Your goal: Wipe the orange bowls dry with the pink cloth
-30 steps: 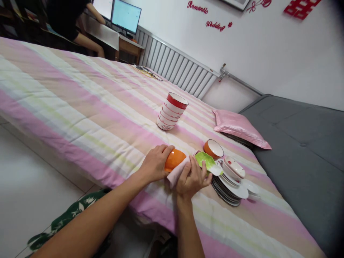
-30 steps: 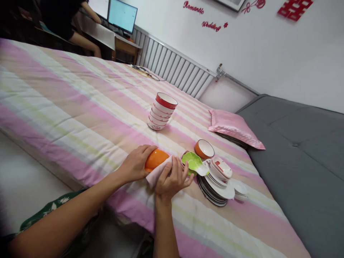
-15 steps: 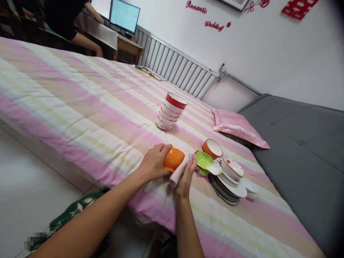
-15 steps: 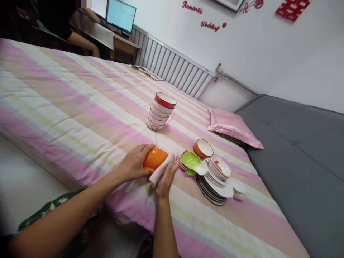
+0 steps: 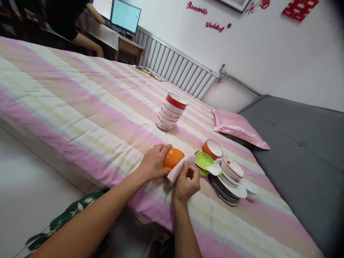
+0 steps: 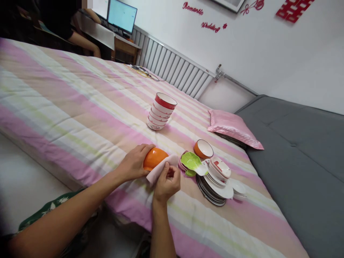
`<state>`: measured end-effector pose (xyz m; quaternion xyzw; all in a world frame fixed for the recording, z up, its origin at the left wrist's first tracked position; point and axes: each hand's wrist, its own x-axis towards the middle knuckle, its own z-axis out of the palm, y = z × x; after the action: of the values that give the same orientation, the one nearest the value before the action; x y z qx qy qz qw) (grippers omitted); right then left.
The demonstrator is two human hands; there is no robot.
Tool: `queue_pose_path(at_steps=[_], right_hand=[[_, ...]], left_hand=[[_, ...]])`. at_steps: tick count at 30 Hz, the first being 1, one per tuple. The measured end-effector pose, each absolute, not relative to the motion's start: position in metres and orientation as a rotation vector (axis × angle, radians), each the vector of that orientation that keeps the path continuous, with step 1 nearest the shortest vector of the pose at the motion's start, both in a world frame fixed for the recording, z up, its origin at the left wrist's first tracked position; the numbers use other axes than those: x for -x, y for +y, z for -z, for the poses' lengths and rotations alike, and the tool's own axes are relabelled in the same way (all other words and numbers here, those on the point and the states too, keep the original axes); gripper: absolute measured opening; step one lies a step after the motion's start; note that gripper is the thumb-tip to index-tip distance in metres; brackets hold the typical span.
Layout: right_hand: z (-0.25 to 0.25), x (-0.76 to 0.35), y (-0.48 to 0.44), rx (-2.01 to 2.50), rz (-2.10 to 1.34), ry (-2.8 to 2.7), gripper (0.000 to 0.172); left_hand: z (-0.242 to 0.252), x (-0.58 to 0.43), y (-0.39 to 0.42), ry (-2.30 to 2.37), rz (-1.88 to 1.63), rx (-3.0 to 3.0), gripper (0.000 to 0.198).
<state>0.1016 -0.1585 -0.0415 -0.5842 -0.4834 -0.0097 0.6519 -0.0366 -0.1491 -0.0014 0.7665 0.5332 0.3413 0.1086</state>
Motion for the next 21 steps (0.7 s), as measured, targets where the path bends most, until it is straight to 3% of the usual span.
queue_pose_path(at_steps=[5,11,16,21], right_hand=[[0.0417,-0.0956,-0.1620,1.228,0.086,-1.251,0.024],[0.0395,-0.0945,-0.1650,1.176,-0.176,-1.517,0.048],[0.0423,-0.0958,-0.1645,1.143,-0.185,-1.625,0.071],[0.0416,-0.0955,-0.1637,1.154,-0.119,-1.620,0.064]], left_hand=[[0.0025,0.0374,-0.1489,1.569,-1.027,-2.233,0.070],[0.0028,0.0366,-0.1498,1.578,-1.037,-2.248,0.061],[0.0021,0.0367,-0.1494,1.616,-0.992,-2.247,0.064],[0.0039,0.0363,-0.1492,1.574,-1.016,-2.315,0.061]])
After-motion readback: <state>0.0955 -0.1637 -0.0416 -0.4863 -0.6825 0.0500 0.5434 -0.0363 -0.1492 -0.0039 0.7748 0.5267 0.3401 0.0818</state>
